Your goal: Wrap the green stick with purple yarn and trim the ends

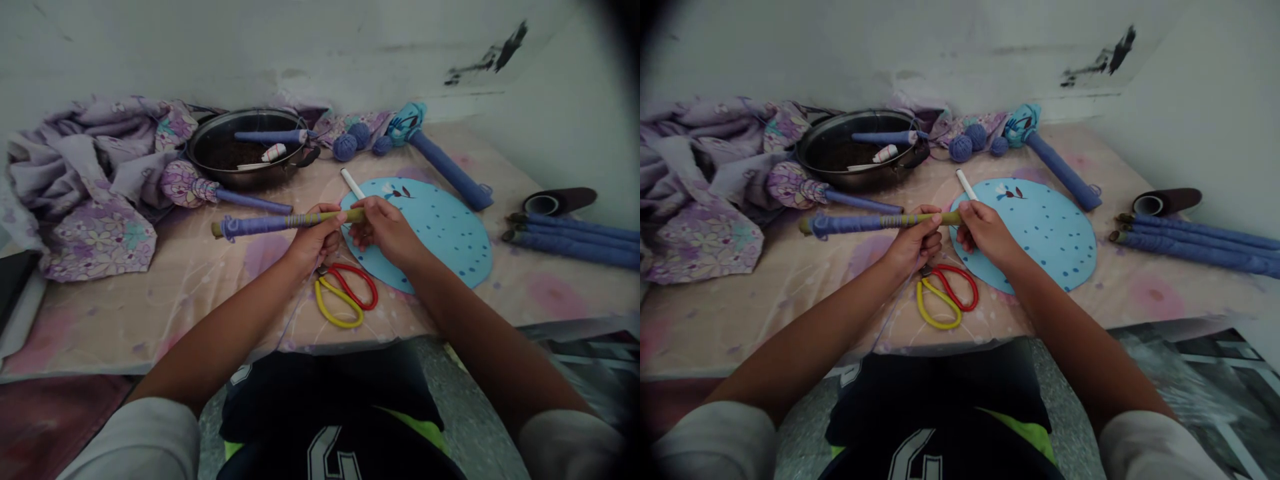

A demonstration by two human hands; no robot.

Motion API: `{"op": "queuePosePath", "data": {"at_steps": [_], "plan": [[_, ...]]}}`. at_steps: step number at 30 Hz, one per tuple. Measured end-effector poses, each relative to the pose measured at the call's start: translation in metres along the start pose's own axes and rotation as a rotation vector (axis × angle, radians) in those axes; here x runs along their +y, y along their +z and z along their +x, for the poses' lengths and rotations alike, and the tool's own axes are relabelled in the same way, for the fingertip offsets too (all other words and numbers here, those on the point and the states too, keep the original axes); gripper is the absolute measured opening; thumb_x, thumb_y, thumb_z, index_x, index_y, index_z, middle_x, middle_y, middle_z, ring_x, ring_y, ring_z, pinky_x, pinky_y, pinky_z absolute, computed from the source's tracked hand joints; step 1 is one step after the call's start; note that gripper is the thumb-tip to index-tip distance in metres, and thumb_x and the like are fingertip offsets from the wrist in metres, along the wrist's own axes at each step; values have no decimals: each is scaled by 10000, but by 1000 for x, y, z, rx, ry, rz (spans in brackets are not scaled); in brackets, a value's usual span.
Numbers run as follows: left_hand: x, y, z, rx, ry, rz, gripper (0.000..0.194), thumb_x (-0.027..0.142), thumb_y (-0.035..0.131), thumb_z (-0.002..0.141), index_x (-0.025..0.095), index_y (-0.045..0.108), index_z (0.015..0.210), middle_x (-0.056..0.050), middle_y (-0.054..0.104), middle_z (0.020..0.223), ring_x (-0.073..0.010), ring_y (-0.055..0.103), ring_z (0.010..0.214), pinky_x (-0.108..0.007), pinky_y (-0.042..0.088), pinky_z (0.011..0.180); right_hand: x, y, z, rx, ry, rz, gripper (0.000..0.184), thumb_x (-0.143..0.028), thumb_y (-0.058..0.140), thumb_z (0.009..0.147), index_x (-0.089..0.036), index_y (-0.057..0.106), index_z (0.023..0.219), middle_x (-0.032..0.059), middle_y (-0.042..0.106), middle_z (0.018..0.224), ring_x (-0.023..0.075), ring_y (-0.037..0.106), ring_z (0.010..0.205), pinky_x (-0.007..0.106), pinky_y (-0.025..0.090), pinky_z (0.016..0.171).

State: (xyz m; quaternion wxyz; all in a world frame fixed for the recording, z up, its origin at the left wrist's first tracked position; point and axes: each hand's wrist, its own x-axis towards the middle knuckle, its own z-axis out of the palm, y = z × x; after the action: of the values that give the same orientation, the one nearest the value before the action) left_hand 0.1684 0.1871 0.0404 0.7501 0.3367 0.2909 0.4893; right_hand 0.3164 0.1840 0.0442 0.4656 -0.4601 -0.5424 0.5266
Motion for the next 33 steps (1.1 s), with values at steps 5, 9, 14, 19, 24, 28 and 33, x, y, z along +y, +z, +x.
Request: {"op": "queuePosePath", "data": {"at_steps": [5, 9, 14, 19, 24, 28, 33], "plan": [[-1, 0, 1, 29, 29, 5, 277, 220, 698, 668, 212, 478, 836, 123, 351, 476, 5, 216, 327, -141, 116, 348, 2, 2, 1, 2, -104, -4, 354, -496, 681, 723, -221, 473, 803, -47, 557, 615, 79, 516, 480, 197, 429, 406], [-1, -1, 2, -14, 33, 15, 302, 235, 714, 650, 209, 490, 851, 114, 401, 494, 5, 225, 329, -147, 122, 344, 6, 6, 0, 28, -305, -6, 369, -438, 742, 672, -231, 472, 814, 11, 621, 952, 137, 620, 859, 289, 550, 716], [-2, -1, 2, -33, 33, 29, 333, 262, 740, 627, 204, 500, 851, 112, 424, 492, 5, 227, 325, -153, 122, 338, 4, 1, -2, -7, -183, -13, 354, -518, 660, 737, -235, 489, 862, 6, 641, 836, 145, 647, 768, 298, 552, 667], [-3, -3, 4, -20, 27, 62, 352, 197, 728, 615, 198, 508, 890, 124, 399, 470, 1, 255, 321, -154, 156, 342, 0, -1, -2, -73, 9, -25, 372, -586, 531, 807, -219, 502, 868, -62, 487, 520, 72, 424, 387, 194, 328, 353], [-4, -6, 5, -94, -21, 103, 446, 71, 651, 581, 199, 501, 981, 93, 571, 636, 12, 320, 332, -160, 232, 360, 1, 0, -1, -29, -254, -32, 341, -423, 744, 679, -221, 521, 838, -29, 567, 752, 91, 548, 647, 225, 475, 589], [-2, -4, 4, -101, -34, 139, 470, 57, 613, 596, 195, 490, 1028, 85, 597, 670, 11, 320, 327, -167, 241, 364, -1, -2, -2, -43, -217, -8, 379, -465, 749, 656, -217, 514, 821, -14, 610, 797, 113, 601, 705, 247, 507, 636], [-2, -3, 4, -114, -27, 139, 425, 112, 621, 654, 158, 531, 1067, 130, 412, 445, -11, 287, 322, -171, 249, 380, -6, -4, -3, -40, 18, -3, 440, -641, 449, 819, -210, 512, 885, -44, 545, 500, 96, 502, 385, 212, 392, 384]]}}
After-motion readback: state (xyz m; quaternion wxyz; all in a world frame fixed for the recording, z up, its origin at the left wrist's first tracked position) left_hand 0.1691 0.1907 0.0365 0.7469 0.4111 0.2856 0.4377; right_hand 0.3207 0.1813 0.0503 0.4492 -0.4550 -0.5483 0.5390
